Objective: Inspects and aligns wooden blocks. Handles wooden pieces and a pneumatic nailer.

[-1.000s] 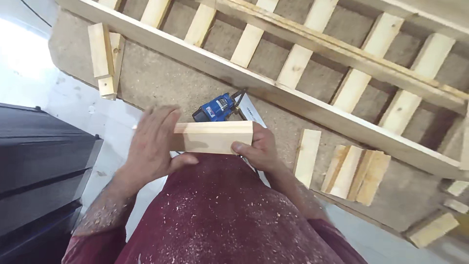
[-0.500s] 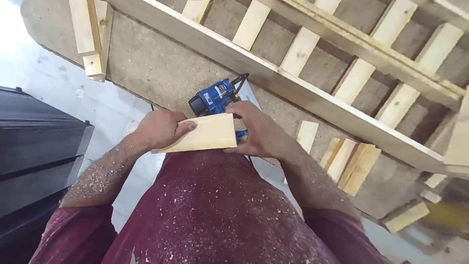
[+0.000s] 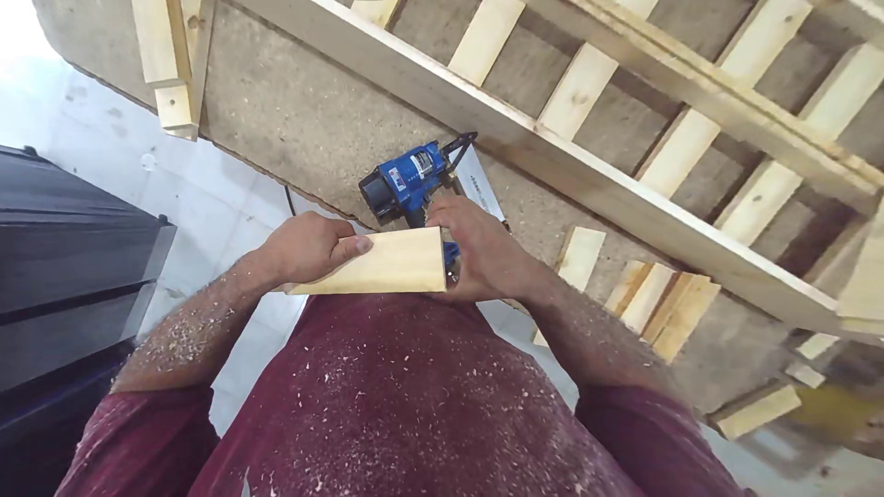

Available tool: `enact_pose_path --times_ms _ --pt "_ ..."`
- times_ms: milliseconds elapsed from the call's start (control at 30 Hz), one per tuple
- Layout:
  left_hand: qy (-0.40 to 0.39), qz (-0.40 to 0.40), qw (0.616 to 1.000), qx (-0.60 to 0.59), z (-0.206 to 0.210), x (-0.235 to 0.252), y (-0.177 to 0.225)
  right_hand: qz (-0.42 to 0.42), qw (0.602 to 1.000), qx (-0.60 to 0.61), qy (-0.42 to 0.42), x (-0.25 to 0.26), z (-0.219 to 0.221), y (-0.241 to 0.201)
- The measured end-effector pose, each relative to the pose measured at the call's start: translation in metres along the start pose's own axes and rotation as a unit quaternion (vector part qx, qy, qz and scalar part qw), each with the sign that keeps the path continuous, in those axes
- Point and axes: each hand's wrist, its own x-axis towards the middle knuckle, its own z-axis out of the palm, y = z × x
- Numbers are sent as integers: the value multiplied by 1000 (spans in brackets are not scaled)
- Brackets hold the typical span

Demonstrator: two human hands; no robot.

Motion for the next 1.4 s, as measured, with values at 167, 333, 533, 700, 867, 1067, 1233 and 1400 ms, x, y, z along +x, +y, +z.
enact_pose_path --times_ms 167,333,533,700,867,1067,1233,1400 --pt "-67 -30 997 -40 -4 3 6 87 994 35 -56 -4 -5 -12" --pt "-73 -82 994 -28 -10 2 15 76 996 37 -27 -1 -5 -6" --pt "-49 -106 993 -20 -17 -5 18 82 994 58 -49 11 -7 3" --pt "-29 -102 994 -30 -13 -9 14 76 991 89 -71 15 -3 9" --pt "-22 -107 993 -34 -12 -10 13 61 990 122 -43 16 3 14" --pt "55 -194 978 -55 -3 -13 -17 209 917 322 111 12 30 50" --pt "102 -366 918 -112 29 -7 -75 499 864 -67 9 17 102 80" --pt "84 -441 883 -135 80 -4 -113 532 838 -121 -14 25 149 83"
